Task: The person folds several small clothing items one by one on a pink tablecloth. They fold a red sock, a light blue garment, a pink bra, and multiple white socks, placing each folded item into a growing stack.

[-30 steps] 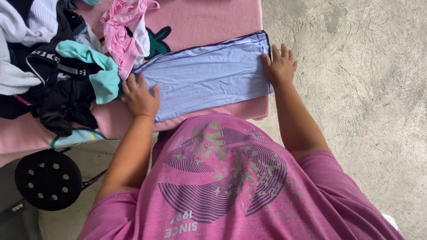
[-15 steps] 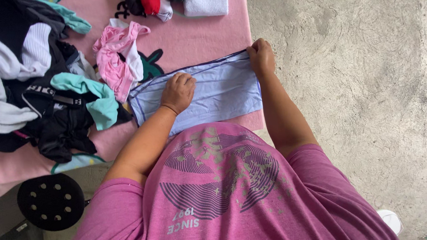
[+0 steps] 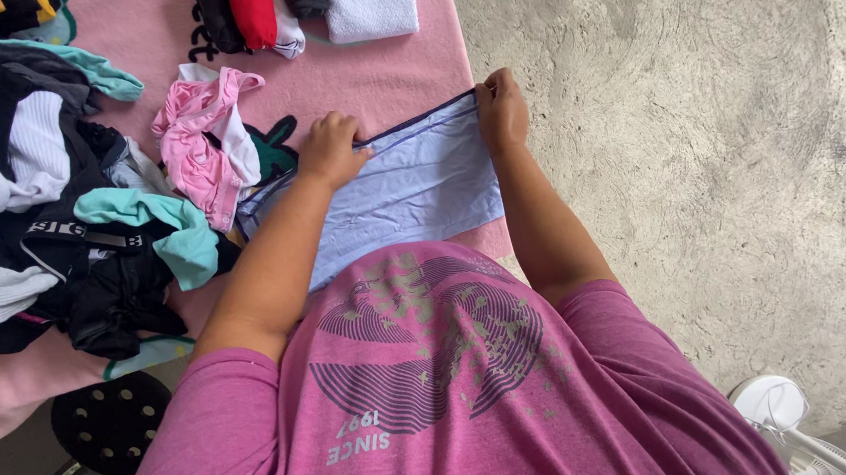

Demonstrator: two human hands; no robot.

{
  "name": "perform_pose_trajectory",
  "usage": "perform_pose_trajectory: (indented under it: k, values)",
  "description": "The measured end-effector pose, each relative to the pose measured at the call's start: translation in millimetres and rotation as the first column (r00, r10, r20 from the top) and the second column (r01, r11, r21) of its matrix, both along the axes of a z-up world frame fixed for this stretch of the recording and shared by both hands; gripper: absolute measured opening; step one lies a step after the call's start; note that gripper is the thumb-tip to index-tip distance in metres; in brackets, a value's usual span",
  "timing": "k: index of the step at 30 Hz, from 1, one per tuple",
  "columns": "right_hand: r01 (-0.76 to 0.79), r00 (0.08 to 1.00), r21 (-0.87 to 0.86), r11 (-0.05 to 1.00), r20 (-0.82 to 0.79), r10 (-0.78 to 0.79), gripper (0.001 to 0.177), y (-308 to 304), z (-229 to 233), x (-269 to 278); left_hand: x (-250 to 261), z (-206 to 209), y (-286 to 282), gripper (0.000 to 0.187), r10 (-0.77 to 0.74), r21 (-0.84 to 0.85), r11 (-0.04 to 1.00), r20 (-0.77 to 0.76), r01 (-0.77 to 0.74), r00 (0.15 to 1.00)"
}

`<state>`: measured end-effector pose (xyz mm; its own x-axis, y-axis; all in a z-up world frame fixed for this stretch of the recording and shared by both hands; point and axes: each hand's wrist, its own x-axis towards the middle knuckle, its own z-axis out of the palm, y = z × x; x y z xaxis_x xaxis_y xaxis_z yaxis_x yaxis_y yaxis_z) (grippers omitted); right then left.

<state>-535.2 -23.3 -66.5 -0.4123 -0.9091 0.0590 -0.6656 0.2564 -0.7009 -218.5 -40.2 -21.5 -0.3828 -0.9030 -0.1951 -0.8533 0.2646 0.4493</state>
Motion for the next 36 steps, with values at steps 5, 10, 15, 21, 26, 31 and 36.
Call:
perform_pose_trajectory:
  k: [5,10,15,21,26,31,36]
  values:
    - [0.072,0.997,-0.083,0.994,0.027,-0.070,0.021,10.6,15.2,-6.8,-9.4,-4.2,-15.2,0.029,-0.115,0.176,0.980,0.129,0.091,0.985]
    - [0.069,0.997,-0.166,0.984,0.051,-0.061,0.015,37.8,31.1,-15.1,2.3,-33.4,-28.9,0.030,-0.057,0.305,0.949,-0.064,0.074,0.996]
    - [-0.018,0.916,0.244,0.970,0.393,-0.081,0.022,80.4,40.2,-13.0,1.2,-15.3,-34.4,0.024,-0.088,0.433,0.869,-0.343,0.241,0.935]
    - [-0.701,0.619,0.460,0.545,0.772,0.144,0.043,133.2,64.9,-5.9,-17.1,110.3,-5.2,0.010,0.264,0.488,0.847,-0.729,0.209,0.632]
    - [-0.810,0.230,-0.078,0.581,0.869,0.437,0.071,132.0,90.9,28.4,-25.3,203.3,13.8,0.010,0.126,0.210,0.962,-0.910,0.176,0.396]
    - [-0.422,-0.035,-0.305,0.854,0.947,0.321,0.062,94.9,128.5,49.3,-10.0,241.1,35.4,0.010,0.116,0.117,0.993,-0.949,-0.015,0.293]
    - [-0.202,0.215,-0.332,0.921,0.903,0.372,0.032,76.1,159.2,58.1,8.4,240.2,48.3,0.008,0.093,0.074,0.993,-0.974,-0.096,0.209]
